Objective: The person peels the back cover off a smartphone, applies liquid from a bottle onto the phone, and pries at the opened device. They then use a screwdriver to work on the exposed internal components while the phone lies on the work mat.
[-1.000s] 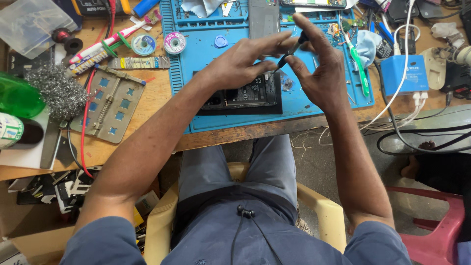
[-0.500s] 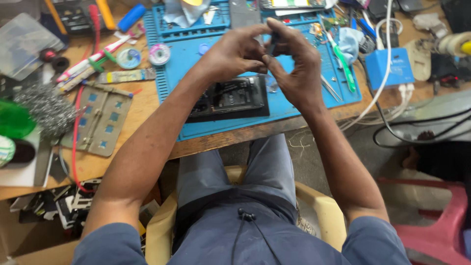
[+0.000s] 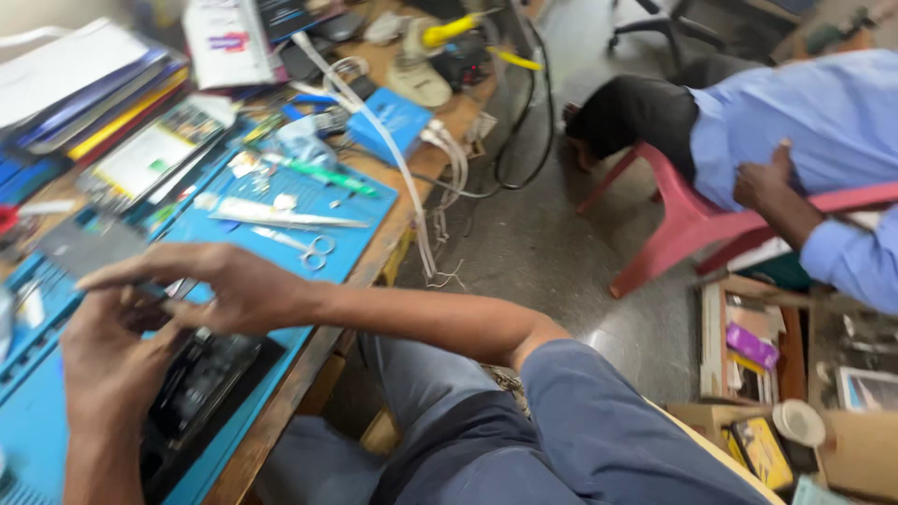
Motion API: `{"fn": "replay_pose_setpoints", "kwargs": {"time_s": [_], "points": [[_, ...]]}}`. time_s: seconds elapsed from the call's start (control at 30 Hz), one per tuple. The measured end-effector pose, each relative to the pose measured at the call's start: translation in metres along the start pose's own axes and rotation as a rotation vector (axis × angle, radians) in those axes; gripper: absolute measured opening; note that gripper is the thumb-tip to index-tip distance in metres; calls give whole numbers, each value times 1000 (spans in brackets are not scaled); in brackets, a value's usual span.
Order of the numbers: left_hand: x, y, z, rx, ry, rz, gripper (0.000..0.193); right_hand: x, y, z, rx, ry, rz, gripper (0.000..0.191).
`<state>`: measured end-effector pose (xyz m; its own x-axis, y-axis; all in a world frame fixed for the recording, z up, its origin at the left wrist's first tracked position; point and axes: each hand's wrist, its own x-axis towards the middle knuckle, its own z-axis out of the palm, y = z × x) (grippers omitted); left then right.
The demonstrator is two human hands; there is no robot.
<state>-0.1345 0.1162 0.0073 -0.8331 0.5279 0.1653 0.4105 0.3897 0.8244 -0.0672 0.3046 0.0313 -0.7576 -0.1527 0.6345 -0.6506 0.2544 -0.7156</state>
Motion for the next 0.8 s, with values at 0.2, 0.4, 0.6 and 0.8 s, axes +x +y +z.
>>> {"fn": "replay_pose_setpoints", "kwargs": {"time_s": [0.2, 0.4, 0.6, 0.8], "points": [[-6, 1, 2, -348, -95, 57, 24, -16, -8, -6, -77, 11, 34, 68], [-2, -2, 7, -242, -95, 48, 41, -17, -16, -6, -77, 16, 65, 66], [-5, -11, 4, -205, -65, -10, 27, -11, -10, 1, -81, 106, -74, 73], [-2, -12, 2, -257, -140, 1, 27, -11, -15, -2, -20, 40, 52, 71]]}}
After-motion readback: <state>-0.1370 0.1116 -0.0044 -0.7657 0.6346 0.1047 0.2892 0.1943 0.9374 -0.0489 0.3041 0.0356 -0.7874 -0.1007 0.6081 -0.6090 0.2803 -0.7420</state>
